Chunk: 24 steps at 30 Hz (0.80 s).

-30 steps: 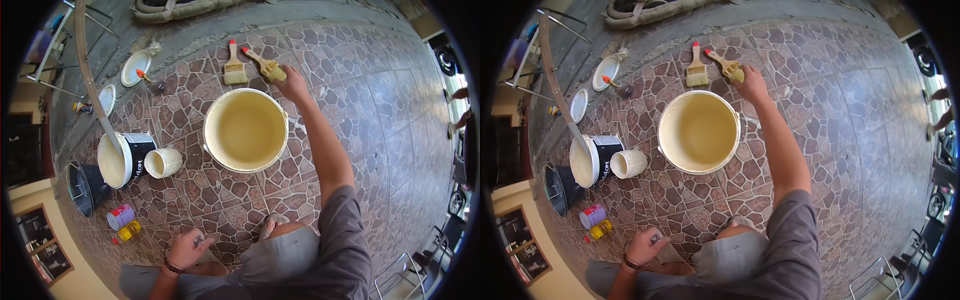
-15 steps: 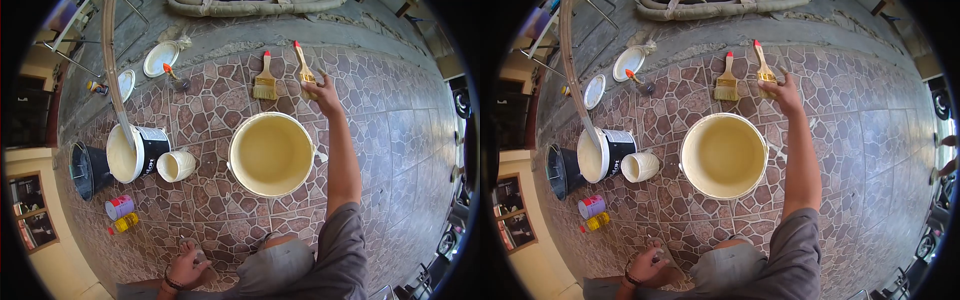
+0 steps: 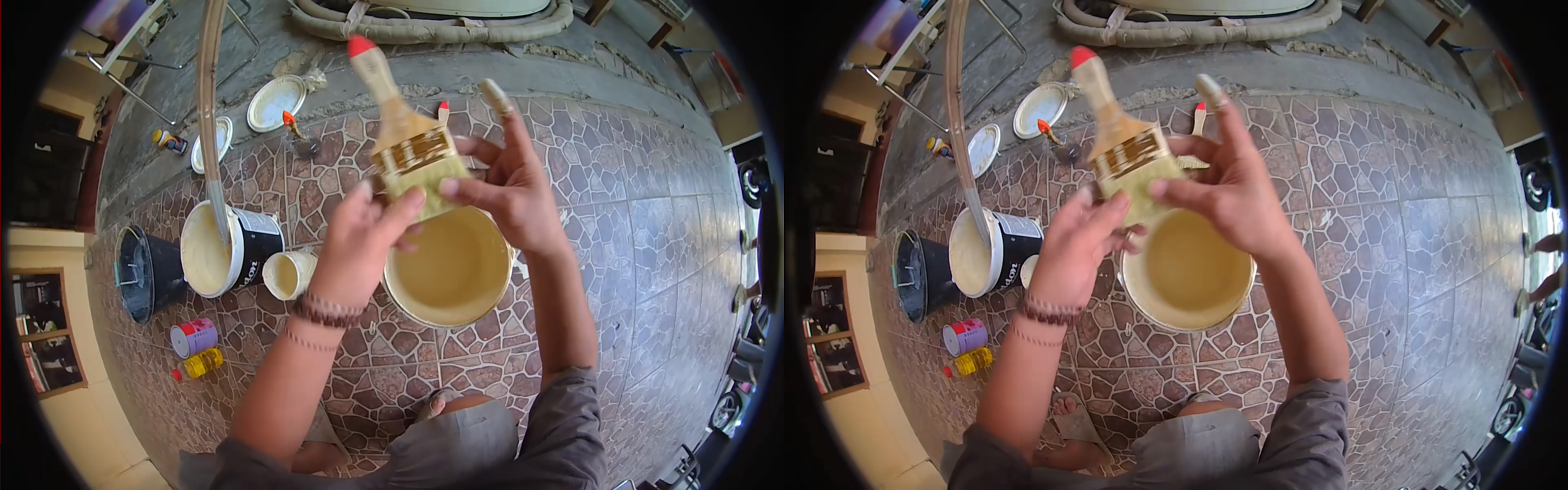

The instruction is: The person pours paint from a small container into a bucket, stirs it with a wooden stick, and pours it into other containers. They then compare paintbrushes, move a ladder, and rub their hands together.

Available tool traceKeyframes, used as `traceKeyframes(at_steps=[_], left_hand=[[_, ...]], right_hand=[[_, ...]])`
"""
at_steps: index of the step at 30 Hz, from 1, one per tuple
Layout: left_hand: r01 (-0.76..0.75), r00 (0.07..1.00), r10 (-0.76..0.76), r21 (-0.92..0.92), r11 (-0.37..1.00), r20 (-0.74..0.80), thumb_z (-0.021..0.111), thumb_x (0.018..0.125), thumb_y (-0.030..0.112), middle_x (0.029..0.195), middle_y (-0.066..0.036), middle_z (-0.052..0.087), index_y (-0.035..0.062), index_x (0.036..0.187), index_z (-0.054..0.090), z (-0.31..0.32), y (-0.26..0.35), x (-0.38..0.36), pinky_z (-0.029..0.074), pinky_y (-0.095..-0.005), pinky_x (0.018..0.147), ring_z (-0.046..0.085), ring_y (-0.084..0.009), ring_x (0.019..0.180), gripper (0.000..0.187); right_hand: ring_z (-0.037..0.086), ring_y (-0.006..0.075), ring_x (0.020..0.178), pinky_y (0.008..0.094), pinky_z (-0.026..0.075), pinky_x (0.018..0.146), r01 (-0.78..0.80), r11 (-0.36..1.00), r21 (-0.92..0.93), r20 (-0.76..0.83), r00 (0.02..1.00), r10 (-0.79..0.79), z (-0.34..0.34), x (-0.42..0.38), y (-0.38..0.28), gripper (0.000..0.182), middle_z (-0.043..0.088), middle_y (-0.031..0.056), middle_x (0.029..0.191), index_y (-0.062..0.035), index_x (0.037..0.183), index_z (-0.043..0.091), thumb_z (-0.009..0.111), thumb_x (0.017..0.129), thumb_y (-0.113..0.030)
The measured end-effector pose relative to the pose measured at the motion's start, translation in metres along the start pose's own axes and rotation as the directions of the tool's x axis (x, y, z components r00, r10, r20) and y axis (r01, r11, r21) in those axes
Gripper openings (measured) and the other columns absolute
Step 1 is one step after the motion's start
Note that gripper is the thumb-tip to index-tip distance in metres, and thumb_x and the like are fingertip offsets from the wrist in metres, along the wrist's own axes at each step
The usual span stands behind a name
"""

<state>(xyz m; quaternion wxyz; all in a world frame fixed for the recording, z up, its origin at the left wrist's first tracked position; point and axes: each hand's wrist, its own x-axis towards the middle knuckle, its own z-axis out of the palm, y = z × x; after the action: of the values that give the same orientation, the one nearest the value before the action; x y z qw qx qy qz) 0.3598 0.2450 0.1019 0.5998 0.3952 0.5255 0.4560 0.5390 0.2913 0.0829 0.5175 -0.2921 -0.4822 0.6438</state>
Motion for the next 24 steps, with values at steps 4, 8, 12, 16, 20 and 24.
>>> traceKeyframes(at_steps=[4, 8, 12, 16, 20, 24], left_hand=[[0.020, 0.999, -0.019, -0.050, 0.999, 0.034, 0.058, 0.092, 0.010, 0.095, -0.008, 0.067, -0.0016, 0.114, 0.056, -0.026, 0.013, -0.014, 0.050, -0.0230, 0.055, 0.063, -0.0105, 0.070, 0.026], [0.216, 0.973, -0.228, 0.232, 0.948, 0.024, 0.062, 0.089, 0.009, 0.088, -0.004, 0.066, -0.0004, 0.115, 0.055, -0.086, 0.038, -0.078, 0.046, -0.0193, 0.048, 0.058, -0.0060, 0.058, 0.029], [0.335, 0.903, -0.429, 0.645, 0.686, -0.013, 0.066, 0.087, 0.013, 0.077, -0.006, 0.063, 0.0018, 0.106, 0.056, -0.163, 0.037, -0.165, 0.047, -0.0271, 0.049, 0.061, -0.0103, 0.058, 0.024], [0.261, 0.898, -0.437, 0.856, 0.447, -0.046, 0.069, 0.082, 0.017, 0.079, -0.015, 0.064, 0.0018, 0.099, 0.059, -0.225, 0.044, -0.246, 0.051, -0.0358, 0.063, 0.066, -0.0245, 0.071, 0.024], [0.426, 0.821, -0.532, 0.844, 0.326, -0.209, 0.072, 0.078, 0.022, 0.082, -0.017, 0.065, 0.0028, 0.096, 0.060, -0.265, 0.045, -0.294, 0.049, -0.0396, 0.070, 0.065, -0.0310, 0.080, 0.029], [0.644, 0.701, -0.585, 0.714, 0.274, -0.408, 0.076, 0.075, 0.027, 0.078, -0.014, 0.064, 0.0032, 0.092, 0.062, -0.292, 0.025, -0.322, 0.049, -0.0374, 0.067, 0.066, -0.0232, 0.076, 0.032]], right_hand=[[0.065, 0.0169, 0.076, 0.0302, 0.055, 0.067, -0.123, 0.956, -0.266, -0.144, 0.986, 0.086, -0.023, 0.034, 0.004, 0.071, 0.067, 0.0157, 0.093, -0.0081, 0.143, 0.036, 0.073, 0.083, -0.013], [0.066, 0.0278, 0.095, 0.0360, 0.052, 0.083, -0.105, 0.583, -0.806, -0.103, 0.994, 0.036, -0.147, 0.087, 0.120, 0.069, 0.067, 0.0179, 0.109, -0.0017, 0.137, 0.042, 0.075, 0.079, -0.021], [0.043, 0.0379, 0.129, 0.0434, 0.037, 0.105, 0.115, 0.322, -0.940, 0.162, 0.979, 0.123, -0.164, 0.080, 0.188, 0.084, 0.047, 0.0228, 0.138, -0.0091, 0.147, 0.028, 0.074, 0.077, -0.014], [0.037, 0.0439, 0.129, 0.0479, 0.033, 0.106, 0.657, 0.071, -0.751, 0.656, 0.729, 0.196, -0.182, 0.099, 0.221, 0.078, 0.038, 0.0213, 0.144, -0.0058, 0.149, 0.019, 0.062, 0.086, -0.022], [0.041, 0.0453, 0.127, 0.0476, 0.038, 0.103, 0.490, 0.193, -0.850, 0.526, 0.763, 0.376, -0.178, 0.112, 0.229, 0.088, 0.038, 0.0274, 0.141, -0.0050, 0.149, 0.016, 0.069, 0.080, -0.014], [0.053, 0.0463, 0.111, 0.0482, 0.044, 0.094, 0.350, 0.127, -0.928, 0.372, 0.858, 0.354, -0.123, 0.103, 0.201, 0.107, 0.054, 0.0240, 0.128, -0.0121, 0.150, 0.012, 0.080, 0.068, -0.018]])
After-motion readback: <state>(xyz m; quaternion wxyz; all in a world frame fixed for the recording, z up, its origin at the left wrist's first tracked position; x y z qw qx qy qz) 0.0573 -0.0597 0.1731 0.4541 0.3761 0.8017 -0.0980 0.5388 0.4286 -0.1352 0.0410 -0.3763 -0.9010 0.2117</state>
